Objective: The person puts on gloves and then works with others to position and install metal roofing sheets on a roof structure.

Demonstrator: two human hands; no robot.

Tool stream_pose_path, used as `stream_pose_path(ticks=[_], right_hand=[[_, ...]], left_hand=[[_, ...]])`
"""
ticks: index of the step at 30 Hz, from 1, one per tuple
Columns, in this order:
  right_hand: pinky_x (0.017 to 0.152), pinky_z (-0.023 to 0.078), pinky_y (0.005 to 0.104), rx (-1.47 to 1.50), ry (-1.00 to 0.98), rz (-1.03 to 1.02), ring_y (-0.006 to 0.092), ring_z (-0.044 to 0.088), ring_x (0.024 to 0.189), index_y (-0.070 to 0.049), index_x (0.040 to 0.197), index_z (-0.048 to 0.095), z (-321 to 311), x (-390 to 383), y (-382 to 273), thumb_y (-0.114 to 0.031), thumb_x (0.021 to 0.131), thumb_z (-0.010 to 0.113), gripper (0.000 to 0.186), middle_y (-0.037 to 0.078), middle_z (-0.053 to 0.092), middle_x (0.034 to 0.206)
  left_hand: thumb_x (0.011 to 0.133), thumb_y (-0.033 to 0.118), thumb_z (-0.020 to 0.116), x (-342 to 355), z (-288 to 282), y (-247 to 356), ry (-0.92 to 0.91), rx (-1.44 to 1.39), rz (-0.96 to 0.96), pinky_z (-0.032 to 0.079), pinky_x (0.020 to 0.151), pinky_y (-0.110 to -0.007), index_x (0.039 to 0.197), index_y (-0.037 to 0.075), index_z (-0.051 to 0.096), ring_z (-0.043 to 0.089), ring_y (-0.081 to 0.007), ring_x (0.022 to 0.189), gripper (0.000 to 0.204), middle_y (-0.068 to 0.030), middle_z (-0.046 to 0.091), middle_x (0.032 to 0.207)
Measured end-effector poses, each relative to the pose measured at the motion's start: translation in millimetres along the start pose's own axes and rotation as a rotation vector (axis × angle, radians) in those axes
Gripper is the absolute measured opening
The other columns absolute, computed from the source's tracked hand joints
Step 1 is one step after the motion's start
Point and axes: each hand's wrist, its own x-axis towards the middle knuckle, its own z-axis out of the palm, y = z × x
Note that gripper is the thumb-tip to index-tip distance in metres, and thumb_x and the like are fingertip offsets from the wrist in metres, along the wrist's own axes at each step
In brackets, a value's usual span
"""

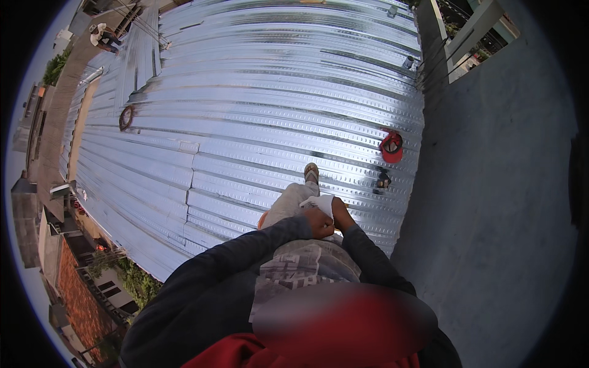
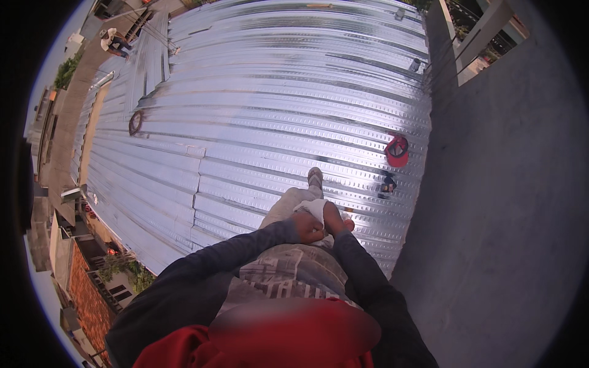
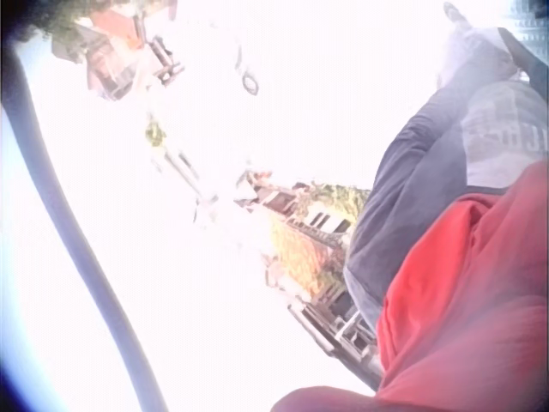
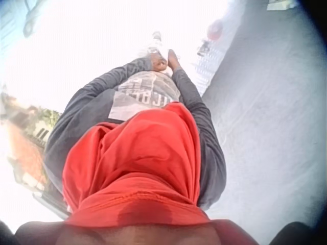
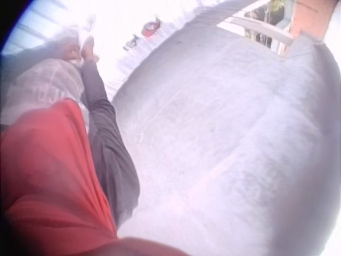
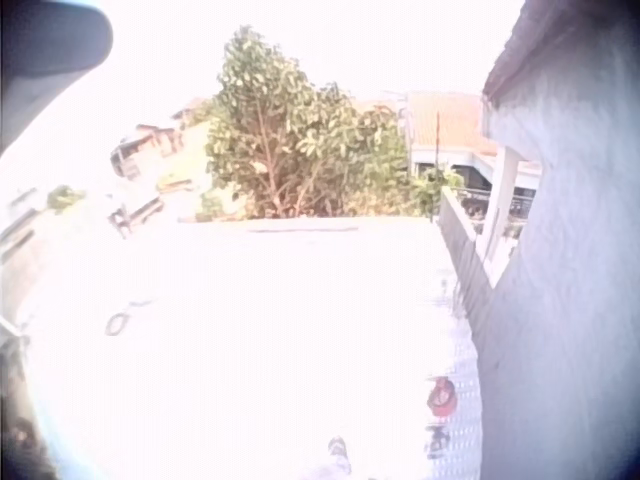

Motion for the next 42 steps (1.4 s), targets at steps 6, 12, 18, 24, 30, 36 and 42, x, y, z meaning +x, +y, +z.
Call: stream_pose_path(ticks=[6,12,18,24,30,36,42], right_hand=[[0.087,0.052,0.0339,0.754,0.056,0.246,0.0183,0.067,0.095,0.0,0.126,0.066,-59,69,-70,-0.03,0.106,0.05,0.04,0.013,0.072,0.103],[0.096,0.05,0.0343,0.647,0.072,0.224,0.0193,0.065,0.107,0.0,0.135,0.059,-138,189,-162,-0.03,0.108,0.045,0.043,0.014,0.068,0.12],[0.098,0.042,0.0371,0.881,0.053,-0.144,0.0267,0.052,0.12,-0.019,0.16,0.035,-213,335,-215,-0.076,0.101,0.025,0.083,0.013,0.049,0.152],[0.117,0.037,0.0419,0.712,0.099,-0.463,0.0319,0.048,0.139,-0.012,0.157,0.036,-266,403,-303,-0.044,0.108,0.043,0.059,0.017,0.046,0.154],[0.107,0.049,0.0429,0.999,0.023,-0.496,0.0343,0.063,0.121,0.008,0.141,0.05,-320,467,-468,-0.033,0.106,0.052,0.054,0.025,0.063,0.129],[0.125,0.017,0.0433,0.677,-0.291,-0.147,0.0347,0.038,0.147,0.002,0.154,0.038,-409,596,-477,-0.087,0.093,0.019,0.109,0.027,0.043,0.154],[0.088,0.05,0.0385,0.081,-0.241,0.325,0.0237,0.066,0.103,-0.011,0.147,0.052,-416,670,-408,-0.059,0.099,0.045,0.069,0.012,0.074,0.119]], left_hand=[[0.087,0.041,0.061,75,-88,-40,0.092,0.071,-0.047,0.056,0.073,-0.051,0.081,0.013,0.078,0.07,-0.0398,0.075,0.033,-0.018,0.071,0.077],[0.086,0.041,0.062,144,-215,-67,0.1,0.106,-0.015,0.057,0.073,-0.051,0.085,0.015,0.078,0.071,-0.0379,0.079,0.031,-0.0166,0.073,0.078],[0.087,0.047,0.062,210,-332,-79,0.245,0.054,-0.248,0.057,0.082,-0.05,0.096,0.015,0.077,0.071,-0.0375,0.09,0.036,-0.0162,0.074,0.089],[0.088,0.049,0.06,277,-430,-121,0.26,-0.063,-0.553,0.055,0.092,-0.051,0.114,0.013,0.071,0.069,-0.0374,0.108,0.046,-0.0173,0.074,0.108],[0.102,0.041,0.042,359,-485,-183,0.198,-0.112,-0.441,0.054,0.088,-0.057,0.12,-0.001,0.063,0.07,-0.0463,0.095,0.05,-0.0299,0.07,0.109],[0.101,0.043,0.045,419,-606,-151,0.327,0.064,-0.399,0.055,0.084,-0.055,0.094,-0.001,0.071,0.07,-0.0454,0.088,0.051,-0.0286,0.071,0.091],[0.096,0.051,0.046,452,-633,-181,0.289,-0.068,-0.822,0.055,0.085,-0.054,0.103,0.004,0.075,0.072,-0.042,0.09,0.055,-0.0232,0.074,0.095]])
